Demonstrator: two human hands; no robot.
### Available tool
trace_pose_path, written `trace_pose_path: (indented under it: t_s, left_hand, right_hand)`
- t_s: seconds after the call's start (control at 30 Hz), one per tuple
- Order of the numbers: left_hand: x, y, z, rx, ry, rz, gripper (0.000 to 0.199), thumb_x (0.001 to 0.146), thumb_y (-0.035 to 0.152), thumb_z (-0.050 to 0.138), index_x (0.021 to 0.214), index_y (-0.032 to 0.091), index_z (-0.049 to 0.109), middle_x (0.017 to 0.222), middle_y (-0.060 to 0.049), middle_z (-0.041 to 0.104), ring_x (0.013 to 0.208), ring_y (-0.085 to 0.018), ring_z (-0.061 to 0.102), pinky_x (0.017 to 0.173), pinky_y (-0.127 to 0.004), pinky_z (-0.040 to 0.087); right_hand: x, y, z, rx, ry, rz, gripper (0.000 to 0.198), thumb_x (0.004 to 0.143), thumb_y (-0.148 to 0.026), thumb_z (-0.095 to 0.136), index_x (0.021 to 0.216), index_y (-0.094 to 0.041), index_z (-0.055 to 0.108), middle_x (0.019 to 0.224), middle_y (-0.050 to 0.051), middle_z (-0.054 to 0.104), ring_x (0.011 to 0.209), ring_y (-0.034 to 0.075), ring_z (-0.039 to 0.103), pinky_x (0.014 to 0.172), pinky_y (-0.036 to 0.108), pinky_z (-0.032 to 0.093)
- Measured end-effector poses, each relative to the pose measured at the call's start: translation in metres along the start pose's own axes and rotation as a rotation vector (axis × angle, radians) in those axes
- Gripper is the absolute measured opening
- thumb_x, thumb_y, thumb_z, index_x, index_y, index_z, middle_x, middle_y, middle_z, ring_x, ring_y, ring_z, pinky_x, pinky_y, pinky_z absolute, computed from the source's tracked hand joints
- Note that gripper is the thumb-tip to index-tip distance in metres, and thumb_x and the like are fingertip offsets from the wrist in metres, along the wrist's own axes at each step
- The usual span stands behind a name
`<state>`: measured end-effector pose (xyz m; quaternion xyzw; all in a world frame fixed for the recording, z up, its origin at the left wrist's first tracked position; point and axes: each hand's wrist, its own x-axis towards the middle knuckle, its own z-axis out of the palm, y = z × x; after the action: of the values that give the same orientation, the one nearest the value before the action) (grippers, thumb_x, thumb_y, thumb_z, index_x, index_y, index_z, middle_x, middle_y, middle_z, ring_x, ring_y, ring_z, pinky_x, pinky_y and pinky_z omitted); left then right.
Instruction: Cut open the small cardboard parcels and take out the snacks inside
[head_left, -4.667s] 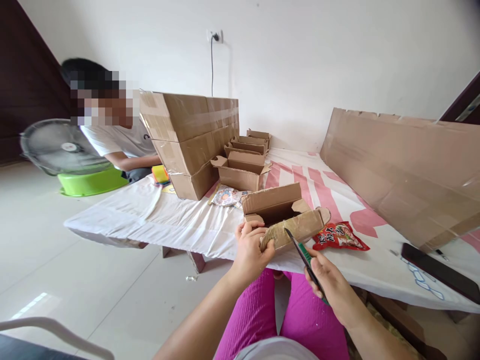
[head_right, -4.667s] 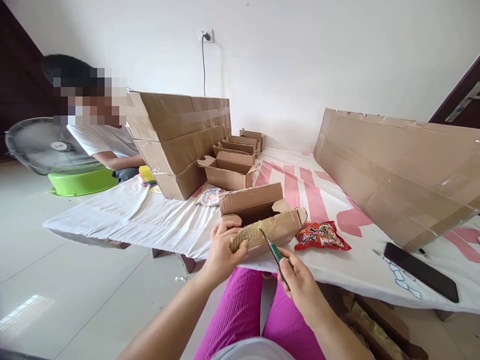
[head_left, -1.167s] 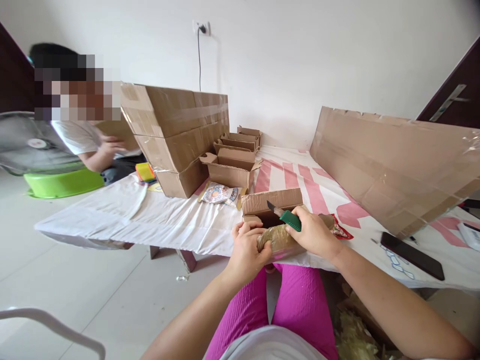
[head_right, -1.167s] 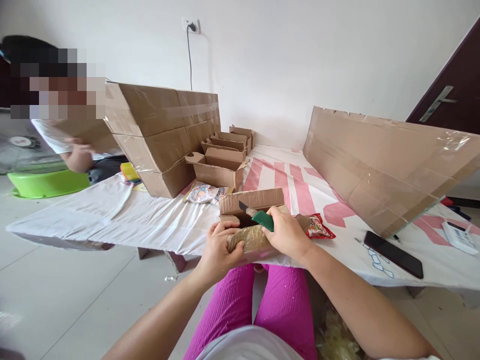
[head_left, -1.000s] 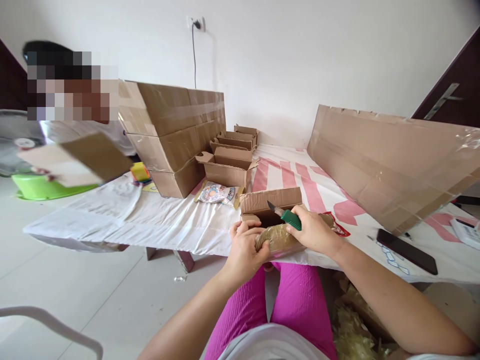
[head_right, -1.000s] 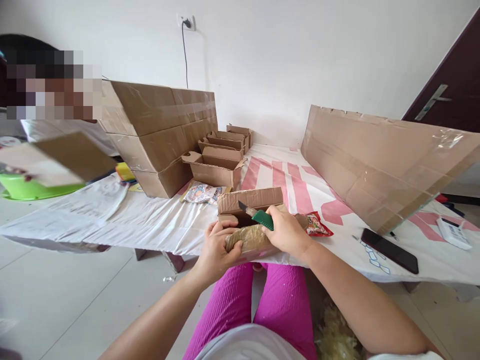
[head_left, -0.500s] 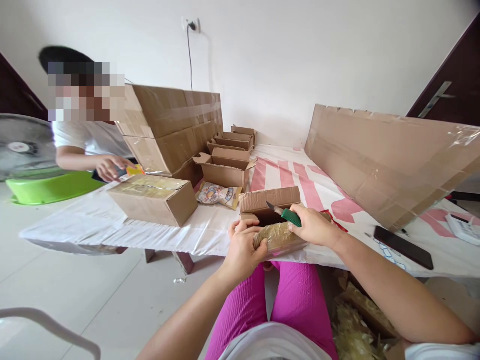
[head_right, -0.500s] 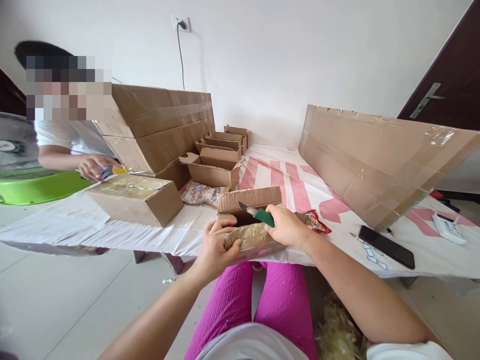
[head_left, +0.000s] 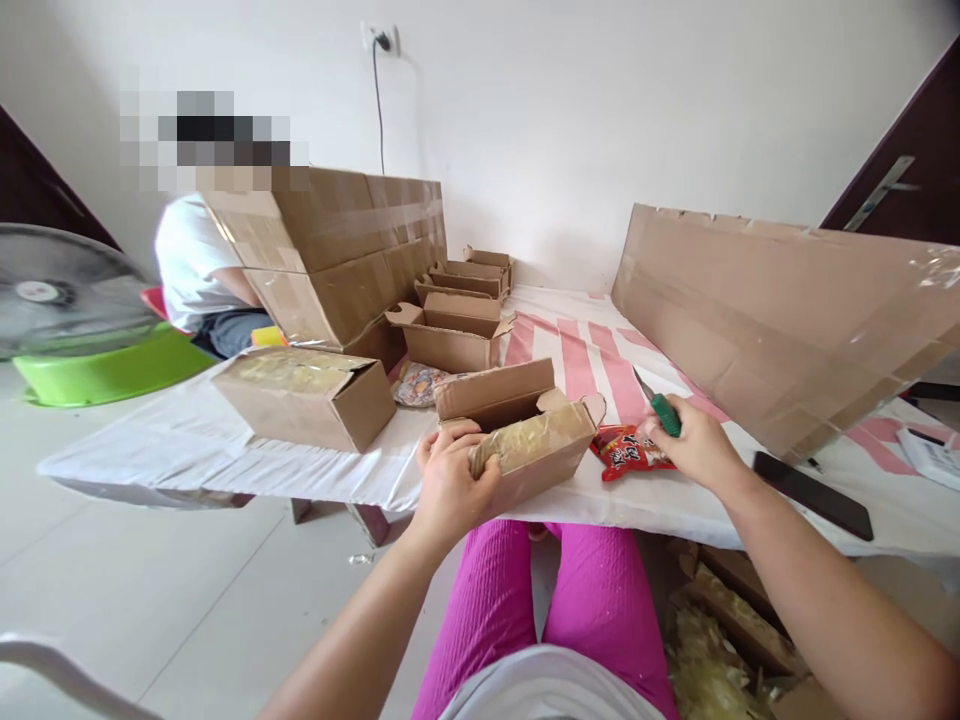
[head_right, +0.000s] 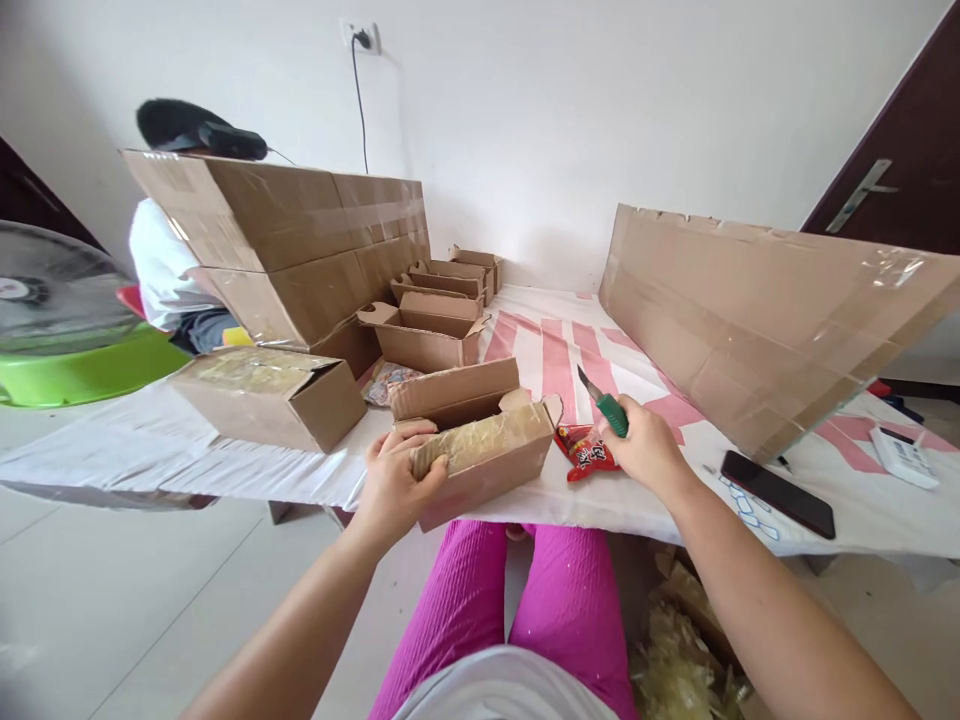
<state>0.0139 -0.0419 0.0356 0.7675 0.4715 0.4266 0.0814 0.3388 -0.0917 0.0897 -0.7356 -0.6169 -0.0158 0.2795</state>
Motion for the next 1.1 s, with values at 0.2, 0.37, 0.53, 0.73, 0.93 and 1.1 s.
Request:
trace_pose_path:
  t_s: [0.2,0.37,0.53,0.73,0.93,1.1]
  left_hand:
    - [0.009,-0.021,-0.008,0.093,0.219,0.186,0.022,0.09,0.037,0.056,0.083,0.021,0.069,0.1,-0.007,0.073,0.105,-0.028,0.058,0.096,-0.048,0.032]
    - [0.001,-0.037,-0.006,0.028,0.207,0.302,0.018,0.091,0.036,0.056,0.092,0.021,0.067,0.097,-0.007,0.071,0.101,-0.026,0.059,0.09,-0.043,0.039]
    - [-0.013,-0.043,-0.001,-0.035,0.139,0.302,0.022,0.092,0.038,0.054,0.097,0.02,0.065,0.094,-0.007,0.07,0.099,-0.026,0.06,0.09,-0.044,0.04]
    - [-0.019,-0.036,-0.009,-0.068,-0.041,0.374,0.022,0.087,0.04,0.063,0.101,0.022,0.067,0.107,-0.009,0.066,0.117,-0.03,0.049,0.098,-0.048,0.042]
    - [-0.023,-0.03,-0.016,-0.098,-0.12,0.448,0.023,0.09,0.03,0.058,0.11,0.025,0.067,0.121,-0.012,0.058,0.129,-0.032,0.04,0.101,-0.053,0.042]
    - [-0.026,-0.034,-0.018,-0.056,-0.04,0.403,0.021,0.09,0.023,0.057,0.108,0.024,0.067,0.122,-0.012,0.056,0.129,-0.032,0.041,0.102,-0.052,0.044]
  right_hand:
    - [-0.041,0.036,0.021,-0.061,0.044,-0.071,0.016,0.08,-0.034,0.058,0.087,-0.02,0.061,0.078,0.005,0.069,0.071,0.022,0.064,0.064,0.031,0.045]
    - [-0.087,0.057,0.069,-0.145,0.002,-0.433,0.026,0.072,-0.001,0.051,0.087,-0.019,0.062,0.087,0.006,0.068,0.085,0.023,0.062,0.078,0.034,0.048]
    - [-0.11,0.059,0.107,-0.099,-0.016,-0.467,0.031,0.068,0.006,0.05,0.087,-0.017,0.061,0.086,0.007,0.065,0.085,0.023,0.06,0.078,0.035,0.05]
    - [-0.116,0.062,0.11,-0.009,-0.113,-0.435,0.036,0.068,0.006,0.049,0.093,-0.018,0.059,0.093,0.007,0.062,0.093,0.024,0.058,0.083,0.039,0.051]
    - [-0.126,0.069,0.111,-0.07,-0.169,-0.475,0.05,0.065,0.004,0.055,0.11,-0.018,0.057,0.109,0.01,0.061,0.101,0.027,0.056,0.089,0.045,0.052]
    - [-0.129,0.07,0.11,-0.08,-0.15,-0.465,0.049,0.066,0.001,0.055,0.111,-0.021,0.058,0.11,0.009,0.061,0.102,0.028,0.058,0.089,0.047,0.054]
